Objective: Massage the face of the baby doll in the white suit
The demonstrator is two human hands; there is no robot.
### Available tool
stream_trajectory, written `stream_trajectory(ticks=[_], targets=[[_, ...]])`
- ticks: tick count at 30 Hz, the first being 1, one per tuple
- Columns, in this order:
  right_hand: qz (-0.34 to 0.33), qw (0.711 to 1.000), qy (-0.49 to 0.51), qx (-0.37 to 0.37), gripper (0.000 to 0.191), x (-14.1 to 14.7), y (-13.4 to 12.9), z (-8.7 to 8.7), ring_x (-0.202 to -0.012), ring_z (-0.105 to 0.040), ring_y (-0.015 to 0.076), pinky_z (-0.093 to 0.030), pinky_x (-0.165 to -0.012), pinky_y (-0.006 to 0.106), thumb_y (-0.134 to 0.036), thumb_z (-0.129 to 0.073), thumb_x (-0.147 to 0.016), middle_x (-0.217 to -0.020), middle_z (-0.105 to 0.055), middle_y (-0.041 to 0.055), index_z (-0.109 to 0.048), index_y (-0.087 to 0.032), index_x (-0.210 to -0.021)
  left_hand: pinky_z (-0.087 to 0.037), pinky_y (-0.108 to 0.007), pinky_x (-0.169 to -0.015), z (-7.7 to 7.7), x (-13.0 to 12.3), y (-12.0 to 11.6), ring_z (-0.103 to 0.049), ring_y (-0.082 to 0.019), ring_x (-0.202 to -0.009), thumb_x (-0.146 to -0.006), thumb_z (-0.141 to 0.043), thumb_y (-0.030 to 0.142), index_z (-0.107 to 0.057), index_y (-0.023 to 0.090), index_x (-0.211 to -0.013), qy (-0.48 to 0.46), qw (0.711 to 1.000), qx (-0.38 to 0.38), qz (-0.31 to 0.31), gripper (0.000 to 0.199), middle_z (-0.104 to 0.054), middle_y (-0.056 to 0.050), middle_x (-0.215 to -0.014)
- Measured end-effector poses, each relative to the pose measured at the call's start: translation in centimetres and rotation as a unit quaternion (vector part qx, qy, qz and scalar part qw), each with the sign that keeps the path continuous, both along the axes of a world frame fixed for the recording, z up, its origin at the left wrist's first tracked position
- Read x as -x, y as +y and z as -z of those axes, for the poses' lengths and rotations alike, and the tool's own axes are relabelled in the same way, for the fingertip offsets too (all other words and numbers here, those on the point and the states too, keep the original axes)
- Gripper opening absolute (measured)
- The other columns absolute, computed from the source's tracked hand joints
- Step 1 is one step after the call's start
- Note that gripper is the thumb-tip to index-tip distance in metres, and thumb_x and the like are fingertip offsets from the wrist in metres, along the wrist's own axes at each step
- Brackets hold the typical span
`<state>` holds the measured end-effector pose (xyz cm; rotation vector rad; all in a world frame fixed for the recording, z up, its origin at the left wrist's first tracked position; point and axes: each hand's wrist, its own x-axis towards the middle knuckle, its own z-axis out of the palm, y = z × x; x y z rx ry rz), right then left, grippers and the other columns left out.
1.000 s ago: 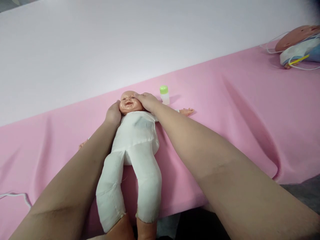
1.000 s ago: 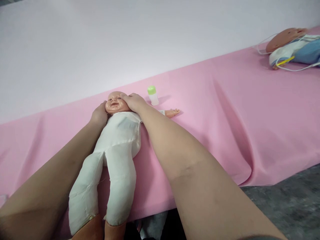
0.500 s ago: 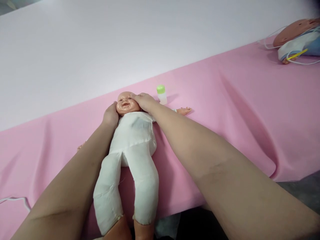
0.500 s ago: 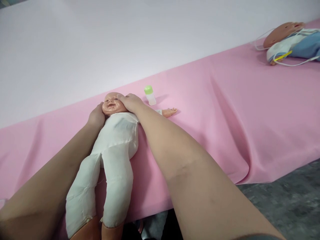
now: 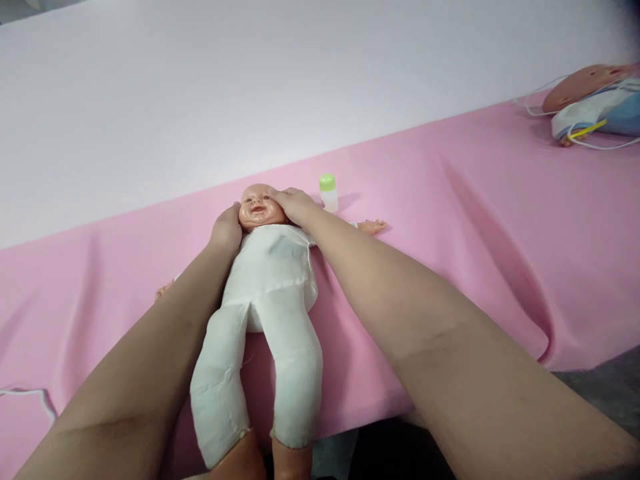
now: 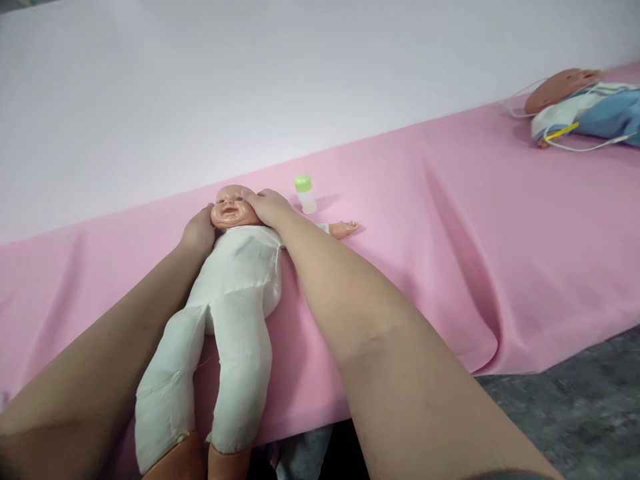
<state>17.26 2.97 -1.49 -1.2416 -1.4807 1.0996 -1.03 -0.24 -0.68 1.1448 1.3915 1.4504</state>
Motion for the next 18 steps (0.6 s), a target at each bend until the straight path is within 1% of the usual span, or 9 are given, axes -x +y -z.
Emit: stream_trajectory(ticks=[2,5,9,14,16,18], targets=[[-0.005,1.000,0.001,-0.005,0.060,-0.14,-0.05,0.02,-0.110,-0.072,0.0281,-0.056,-0.098,0.040,-0.076,-0.054,-0.088,-0.126,-0.075,0.0095,-0.068,-0.025,-0.117,-0.062,-0.038,-0.087,-0.20,-0.18,-0.20,-0.076,-0.027,-0.092,-0.096,-0.056,0.050,-0.077,0.016,-0.099,-0.007,1.000,0.002,0.002,0.040,-0.079,-0.012,-0.098],[-0.006,1.000,0.000,-0.001,0.062,-0.26,-0.24,-0.10,-0.111,-0.071,0.0285,-0.055,-0.100,0.042,-0.078,-0.053,-0.088,-0.127,-0.074,0.0094,-0.067,-0.026,-0.118,-0.062,-0.040,-0.088,-0.41,-0.38,-0.48,-0.076,-0.029,-0.093,-0.097,-0.055,0.048,-0.076,0.016,-0.097,-0.016,1.000,0.004,0.003,0.038,-0.079,-0.013,-0.096],[-0.003,1.000,-0.008,-0.003,0.060,-0.26,-0.35,-0.25,-0.113,-0.071,0.0284,-0.055,-0.101,0.041,-0.076,-0.053,-0.089,-0.127,-0.074,0.0095,-0.068,-0.025,-0.117,-0.062,-0.040,-0.088,-0.37,-0.37,-0.70,-0.076,-0.030,-0.096,-0.096,-0.056,0.049,-0.076,0.018,-0.096,0.001,1.000,-0.003,-0.012,0.036,-0.079,-0.011,-0.097],[0.002,1.000,0.000,0.008,0.058,-0.01,0.02,-0.06,-0.111,-0.072,0.0284,-0.056,-0.098,0.040,-0.075,-0.055,-0.089,-0.126,-0.075,0.0098,-0.067,-0.026,-0.117,-0.063,-0.039,-0.086,-0.10,-0.35,-0.59,-0.076,-0.031,-0.097,-0.095,-0.058,0.050,-0.076,0.018,-0.096,-0.003,1.000,-0.016,-0.009,0.036,-0.079,-0.011,-0.094],[0.005,1.000,0.004,0.019,0.058,0.10,0.09,-0.01,-0.107,-0.073,0.0277,-0.056,-0.095,0.039,-0.076,-0.055,-0.089,-0.124,-0.076,0.0095,-0.067,-0.027,-0.117,-0.063,-0.039,-0.086,-0.01,-0.34,-0.40,-0.076,-0.031,-0.096,-0.095,-0.058,0.050,-0.075,0.018,-0.097,-0.008,1.000,-0.011,-0.010,0.037,-0.079,-0.011,-0.094],[0.003,1.000,-0.007,0.011,0.059,0.14,0.04,-0.04,-0.102,-0.074,0.0268,-0.057,-0.092,0.038,-0.077,-0.053,-0.090,-0.121,-0.077,0.0102,-0.068,-0.026,-0.116,-0.063,-0.039,-0.087,0.10,-0.25,-0.14,-0.076,-0.029,-0.095,-0.095,-0.056,0.051,-0.075,0.017,-0.097,-0.010,1.000,-0.006,-0.009,0.039,-0.079,-0.011,-0.095]])
